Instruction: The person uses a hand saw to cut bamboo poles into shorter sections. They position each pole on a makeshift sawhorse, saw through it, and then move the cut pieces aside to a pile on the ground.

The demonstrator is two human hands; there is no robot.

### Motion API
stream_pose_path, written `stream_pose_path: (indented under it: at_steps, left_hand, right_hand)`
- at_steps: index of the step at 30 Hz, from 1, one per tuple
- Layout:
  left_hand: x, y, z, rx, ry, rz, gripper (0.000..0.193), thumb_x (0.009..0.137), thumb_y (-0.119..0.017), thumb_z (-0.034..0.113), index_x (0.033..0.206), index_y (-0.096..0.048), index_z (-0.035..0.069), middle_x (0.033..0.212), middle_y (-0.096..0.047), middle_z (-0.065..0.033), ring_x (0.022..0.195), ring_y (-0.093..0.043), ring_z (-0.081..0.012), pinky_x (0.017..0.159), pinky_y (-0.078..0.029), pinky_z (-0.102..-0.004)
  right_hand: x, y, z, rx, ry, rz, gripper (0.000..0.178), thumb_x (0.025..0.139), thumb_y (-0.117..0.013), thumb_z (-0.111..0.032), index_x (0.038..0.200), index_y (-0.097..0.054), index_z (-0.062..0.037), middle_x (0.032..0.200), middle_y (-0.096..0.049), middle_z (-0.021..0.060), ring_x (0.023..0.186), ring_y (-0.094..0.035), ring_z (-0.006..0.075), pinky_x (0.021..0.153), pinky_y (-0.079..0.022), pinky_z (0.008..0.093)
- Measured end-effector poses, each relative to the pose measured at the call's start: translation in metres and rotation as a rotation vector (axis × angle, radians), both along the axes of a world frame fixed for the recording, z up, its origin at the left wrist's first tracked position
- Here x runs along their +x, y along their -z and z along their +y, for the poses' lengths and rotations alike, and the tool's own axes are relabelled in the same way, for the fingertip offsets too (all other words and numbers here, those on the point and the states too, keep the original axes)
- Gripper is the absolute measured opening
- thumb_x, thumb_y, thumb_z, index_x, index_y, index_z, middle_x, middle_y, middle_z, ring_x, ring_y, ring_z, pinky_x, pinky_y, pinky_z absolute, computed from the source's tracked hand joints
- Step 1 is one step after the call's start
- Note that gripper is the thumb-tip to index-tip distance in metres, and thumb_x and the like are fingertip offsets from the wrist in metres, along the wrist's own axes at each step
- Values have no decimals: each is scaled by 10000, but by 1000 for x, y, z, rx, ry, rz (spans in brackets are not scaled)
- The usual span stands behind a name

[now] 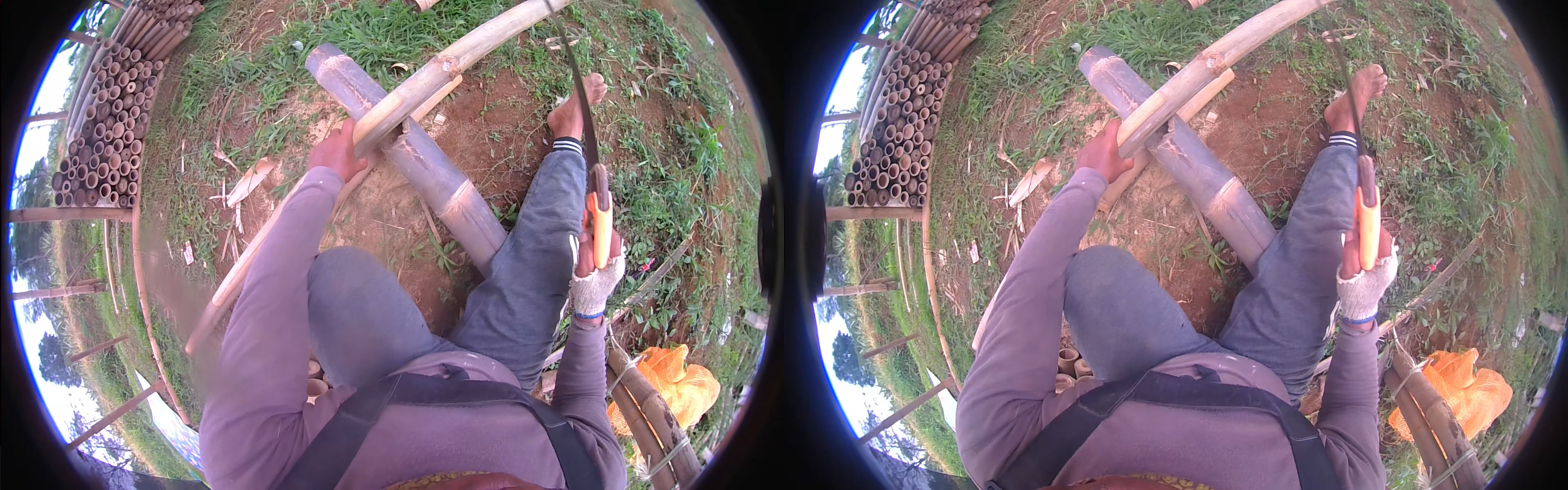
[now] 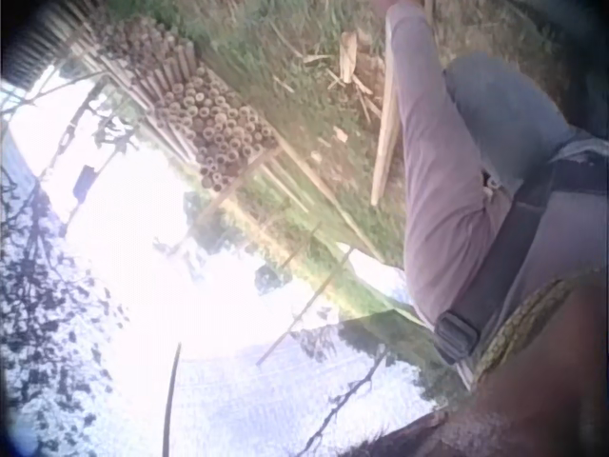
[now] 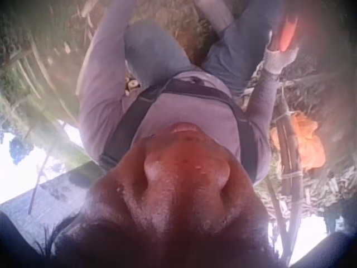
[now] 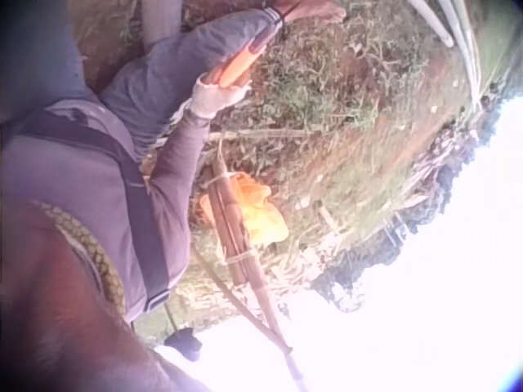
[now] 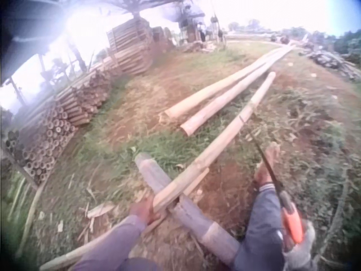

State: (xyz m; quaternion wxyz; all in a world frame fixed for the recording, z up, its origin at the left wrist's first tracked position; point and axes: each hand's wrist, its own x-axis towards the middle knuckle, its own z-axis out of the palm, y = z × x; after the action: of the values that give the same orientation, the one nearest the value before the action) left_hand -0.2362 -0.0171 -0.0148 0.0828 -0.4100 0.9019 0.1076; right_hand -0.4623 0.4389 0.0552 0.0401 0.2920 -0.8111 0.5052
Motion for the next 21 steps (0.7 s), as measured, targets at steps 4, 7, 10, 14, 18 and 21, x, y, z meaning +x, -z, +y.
stream_pose_path:
  at_steps: [4, 7, 10, 14, 18, 21]
  left_hand:
    - [2, -1, 1, -14, -4, 18, 852, 804, -897, 357, 1500, -445, 164, 1259, -739, -222, 1104, -747, -437, 949, -587, -544]
    - [-7, -4, 3, -8, 3, 3, 850, 803, -890, 359, 1503, -446, 169, 1260, -736, -222, 1102, -746, -442, 947, -587, -542]
    - [-2, -3, 3, -14, -2, 5, 849, 801, -884, 356, 1506, -449, 171, 1264, -732, -222, 1108, -743, -448, 947, -586, -545]
    - [0, -2, 4, -10, -8, 17, 844, 803, -883, 356, 1508, -455, 171, 1270, -726, -225, 1124, -737, -450, 952, -582, -555]
    - [1, 1, 4, -41, 16, 44, 754, 816, -883, 369, 1411, -470, 159, 1213, -718, -219, 1075, -756, -433, 936, -601, -529]
    - [3, -2, 3, -42, 17, 35, 755, 819, -882, 374, 1415, -470, 159, 1213, -719, -220, 1075, -756, -435, 934, -601, -530]
  right_hand:
    - [20, 0, -97, -146, -278, 52, 318, 961, -784, -74, 1246, -685, 26, 1094, -763, 148, 948, -746, 243, 842, -579, 369]
    - [28, 25, -132, -165, -343, -110, 398, 956, -803, -108, 1317, -670, -4, 1167, -768, 161, 985, -766, 282, 879, -591, 379]
    - [28, 27, -147, -145, -440, 0, 399, 961, -812, -132, 1324, -689, -20, 1160, -784, 161, 999, -783, 299, 893, -602, 389]
    - [26, 35, -152, -132, -480, 19, 385, 958, -820, -149, 1303, -719, -9, 1185, -788, 167, 1015, -787, 291, 891, -604, 380]
    - [25, 32, -150, -116, -499, -20, 401, 958, -820, -156, 1314, -726, 4, 1185, -796, 167, 1024, -789, 283, 900, -605, 370]
    - [16, 39, -142, -116, -544, -138, 429, 954, -822, -157, 1335, -721, 14, 1181, -800, 167, 1030, -793, 278, 908, -606, 366]
